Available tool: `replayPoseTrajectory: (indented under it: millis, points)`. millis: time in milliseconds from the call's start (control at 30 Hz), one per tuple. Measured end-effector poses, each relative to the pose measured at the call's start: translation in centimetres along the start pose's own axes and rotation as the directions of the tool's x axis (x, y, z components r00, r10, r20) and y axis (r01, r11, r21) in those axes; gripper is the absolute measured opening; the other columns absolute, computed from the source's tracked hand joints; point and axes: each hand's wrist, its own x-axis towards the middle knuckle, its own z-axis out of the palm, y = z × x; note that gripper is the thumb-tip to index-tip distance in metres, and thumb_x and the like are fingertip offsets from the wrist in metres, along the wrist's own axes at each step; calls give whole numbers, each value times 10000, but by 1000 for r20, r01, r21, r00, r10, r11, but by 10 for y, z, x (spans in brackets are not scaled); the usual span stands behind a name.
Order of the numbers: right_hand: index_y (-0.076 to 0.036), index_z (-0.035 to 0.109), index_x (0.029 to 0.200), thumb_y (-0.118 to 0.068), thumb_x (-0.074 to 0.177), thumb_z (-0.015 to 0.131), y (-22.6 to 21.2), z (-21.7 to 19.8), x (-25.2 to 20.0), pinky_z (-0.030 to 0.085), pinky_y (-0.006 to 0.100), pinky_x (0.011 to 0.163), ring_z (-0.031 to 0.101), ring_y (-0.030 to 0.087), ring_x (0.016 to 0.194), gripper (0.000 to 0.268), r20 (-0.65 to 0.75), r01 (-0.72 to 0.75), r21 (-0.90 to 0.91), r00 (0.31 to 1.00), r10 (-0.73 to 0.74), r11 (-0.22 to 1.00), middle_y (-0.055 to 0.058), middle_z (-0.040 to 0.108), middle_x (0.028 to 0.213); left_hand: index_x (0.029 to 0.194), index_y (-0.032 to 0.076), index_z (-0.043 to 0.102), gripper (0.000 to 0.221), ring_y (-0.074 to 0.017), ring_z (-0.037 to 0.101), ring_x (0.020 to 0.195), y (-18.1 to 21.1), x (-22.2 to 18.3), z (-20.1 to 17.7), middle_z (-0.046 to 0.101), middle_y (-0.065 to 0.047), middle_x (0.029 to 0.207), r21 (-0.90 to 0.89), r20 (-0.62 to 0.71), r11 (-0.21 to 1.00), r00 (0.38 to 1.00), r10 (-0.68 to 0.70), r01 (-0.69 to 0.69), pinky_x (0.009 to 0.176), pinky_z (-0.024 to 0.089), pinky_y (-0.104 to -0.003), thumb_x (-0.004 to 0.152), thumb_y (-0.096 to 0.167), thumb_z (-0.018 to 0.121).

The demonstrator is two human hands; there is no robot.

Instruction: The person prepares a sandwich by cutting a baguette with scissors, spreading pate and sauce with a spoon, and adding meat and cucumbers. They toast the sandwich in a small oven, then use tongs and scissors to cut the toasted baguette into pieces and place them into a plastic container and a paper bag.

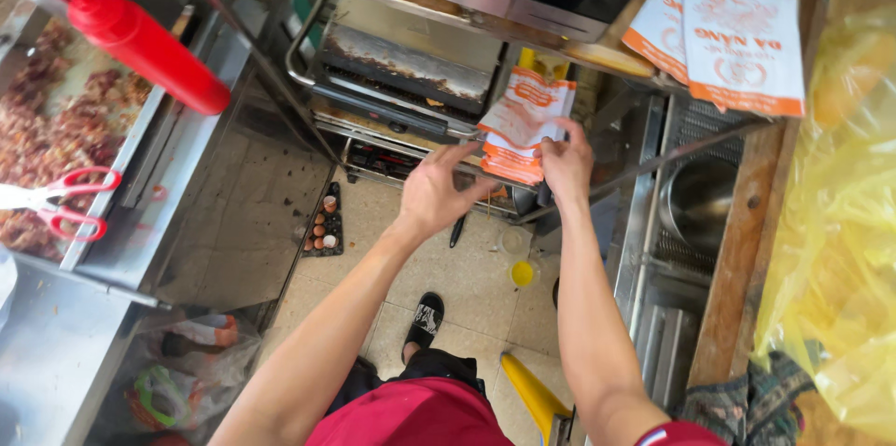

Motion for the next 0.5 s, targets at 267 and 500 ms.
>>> replayPoseTrajectory:
  millis: [267, 500]
  points:
    - [-50, 709, 1254, -84, 1014, 650, -106, 56, -53, 550, 225, 728, 664, 86, 757, 250, 451, -11, 480, 861, -235, 877, 52, 724, 884, 1103, 195, 726, 225, -232, 680, 1079, -19, -13, -57, 776, -29, 980, 391, -153, 917, 977, 149, -79, 1228, 299, -540, 935, 340, 689]
    - [21, 717, 1082, -136, 1009, 762, -163, 158, -112, 389, 195, 707, 464, 44, 795, 178, 582, 442, 406, 550, -599, 800, -15, 564, 962, 1057, 170, 717, 209, -348, 695, 688, -72, -80, -174, 719, -134, 753, 306, -275, 944, 961, -37, 124, 618, 549, -476, 981, 337, 619]
